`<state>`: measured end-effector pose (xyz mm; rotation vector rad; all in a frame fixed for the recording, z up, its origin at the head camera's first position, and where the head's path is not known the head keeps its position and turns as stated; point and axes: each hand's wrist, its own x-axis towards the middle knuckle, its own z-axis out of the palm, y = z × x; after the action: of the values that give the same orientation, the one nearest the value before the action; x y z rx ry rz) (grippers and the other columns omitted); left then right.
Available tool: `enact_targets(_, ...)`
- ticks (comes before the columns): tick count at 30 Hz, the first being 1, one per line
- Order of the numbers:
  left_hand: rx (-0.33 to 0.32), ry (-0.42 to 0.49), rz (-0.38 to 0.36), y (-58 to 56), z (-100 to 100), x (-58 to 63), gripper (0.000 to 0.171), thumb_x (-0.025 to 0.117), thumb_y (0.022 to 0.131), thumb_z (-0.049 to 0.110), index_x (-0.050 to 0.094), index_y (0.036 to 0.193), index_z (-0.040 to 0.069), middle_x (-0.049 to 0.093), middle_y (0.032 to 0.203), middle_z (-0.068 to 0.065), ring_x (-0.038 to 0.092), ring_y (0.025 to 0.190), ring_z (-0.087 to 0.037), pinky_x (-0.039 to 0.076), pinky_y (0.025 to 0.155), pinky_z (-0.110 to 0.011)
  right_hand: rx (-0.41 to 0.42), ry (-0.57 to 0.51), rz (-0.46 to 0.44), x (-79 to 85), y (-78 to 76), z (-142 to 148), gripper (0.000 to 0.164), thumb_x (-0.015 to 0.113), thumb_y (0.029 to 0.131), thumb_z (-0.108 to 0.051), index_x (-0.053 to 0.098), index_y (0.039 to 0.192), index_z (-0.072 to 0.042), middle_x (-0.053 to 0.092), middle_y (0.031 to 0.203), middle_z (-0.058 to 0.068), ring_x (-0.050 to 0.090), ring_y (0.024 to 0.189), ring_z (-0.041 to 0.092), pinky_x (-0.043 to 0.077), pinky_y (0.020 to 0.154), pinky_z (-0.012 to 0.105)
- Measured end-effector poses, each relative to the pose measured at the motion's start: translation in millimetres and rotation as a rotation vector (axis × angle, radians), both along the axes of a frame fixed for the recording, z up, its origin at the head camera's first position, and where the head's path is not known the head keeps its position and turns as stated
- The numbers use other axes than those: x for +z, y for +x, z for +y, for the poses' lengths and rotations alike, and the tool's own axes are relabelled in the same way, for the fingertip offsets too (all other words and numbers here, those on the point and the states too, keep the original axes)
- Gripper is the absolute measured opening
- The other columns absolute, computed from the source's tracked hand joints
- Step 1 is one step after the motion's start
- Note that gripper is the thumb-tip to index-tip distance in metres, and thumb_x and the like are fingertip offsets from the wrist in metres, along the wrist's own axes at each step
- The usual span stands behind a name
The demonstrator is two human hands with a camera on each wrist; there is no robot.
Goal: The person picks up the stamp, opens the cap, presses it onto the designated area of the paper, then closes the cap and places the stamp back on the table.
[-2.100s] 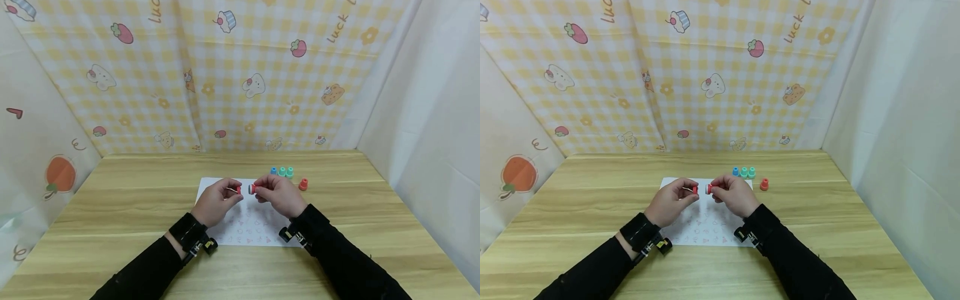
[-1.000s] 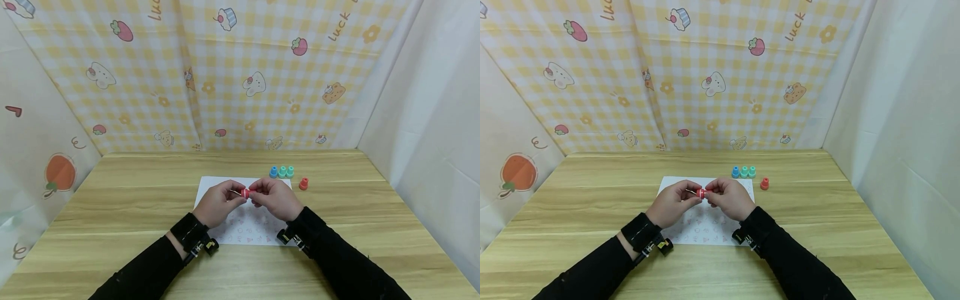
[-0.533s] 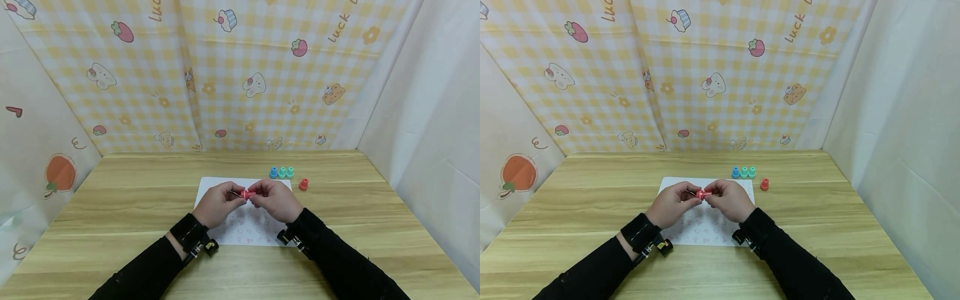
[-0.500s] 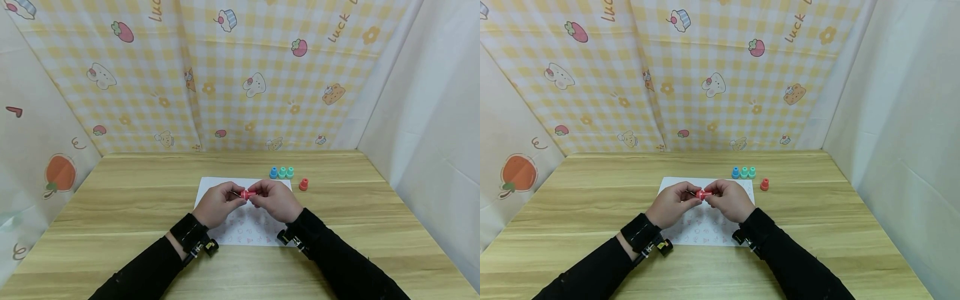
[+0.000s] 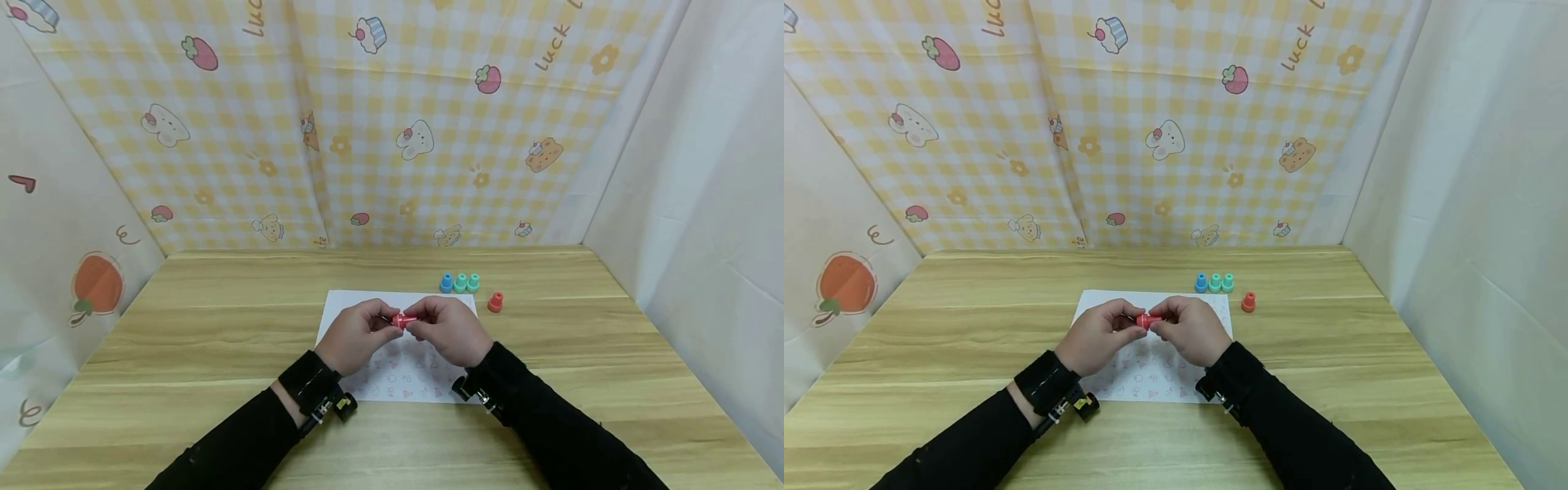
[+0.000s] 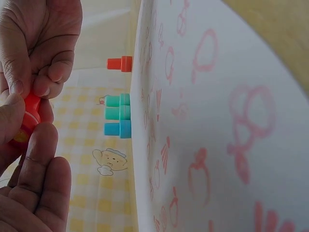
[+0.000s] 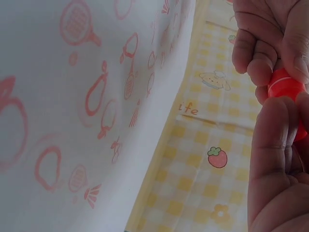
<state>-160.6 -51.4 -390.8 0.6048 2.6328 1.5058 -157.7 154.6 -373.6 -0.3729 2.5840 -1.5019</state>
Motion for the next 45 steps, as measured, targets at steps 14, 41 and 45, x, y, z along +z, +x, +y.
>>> enact_targets(14, -0.027, -0.125, 0.037, -0.8, -7.6, 4.9, 0.050, 0.074, 0.100, 0.031, 0.061, 0.145, 0.012, 0.061, 0.149, -0.006, 0.058, 0.140, -0.027, 0.047, 0.116, -0.050, -0.066, 0.180, 0.135, 18.5, -11.8, 34.8, 0.019, 0.064, 0.104, -0.008, 0.075, 0.119, -0.004, 0.081, 0.099, 0.003, 0.069, 0.091, 0.020, 0.053, 0.078, 0.028)
enact_targets(41, 0.032, -0.401, 0.014, -6.5, -13.8, 1.5, 0.064, 0.068, 0.102, 0.043, 0.051, 0.155, 0.013, 0.038, 0.168, -0.016, 0.026, 0.160, -0.042, 0.033, 0.125, -0.060, -0.201, 0.642, -0.014, 33.9, -37.3, 116.2, 0.018, 0.068, 0.095, -0.012, 0.069, 0.108, -0.001, 0.069, 0.102, 0.016, 0.060, 0.084, 0.028, 0.049, 0.073, 0.036)
enact_targets(45, 0.029, -0.406, 0.018, -6.6, -13.2, 2.3, 0.064, 0.069, 0.102, 0.043, 0.051, 0.155, 0.012, 0.038, 0.168, -0.016, 0.027, 0.160, -0.043, 0.033, 0.125, -0.060, -0.200, 0.660, -0.011, 35.1, -35.9, 117.7, 0.013, 0.070, 0.094, -0.012, 0.070, 0.102, -0.003, 0.069, 0.097, 0.013, 0.059, 0.079, 0.025, 0.047, 0.067, 0.033)
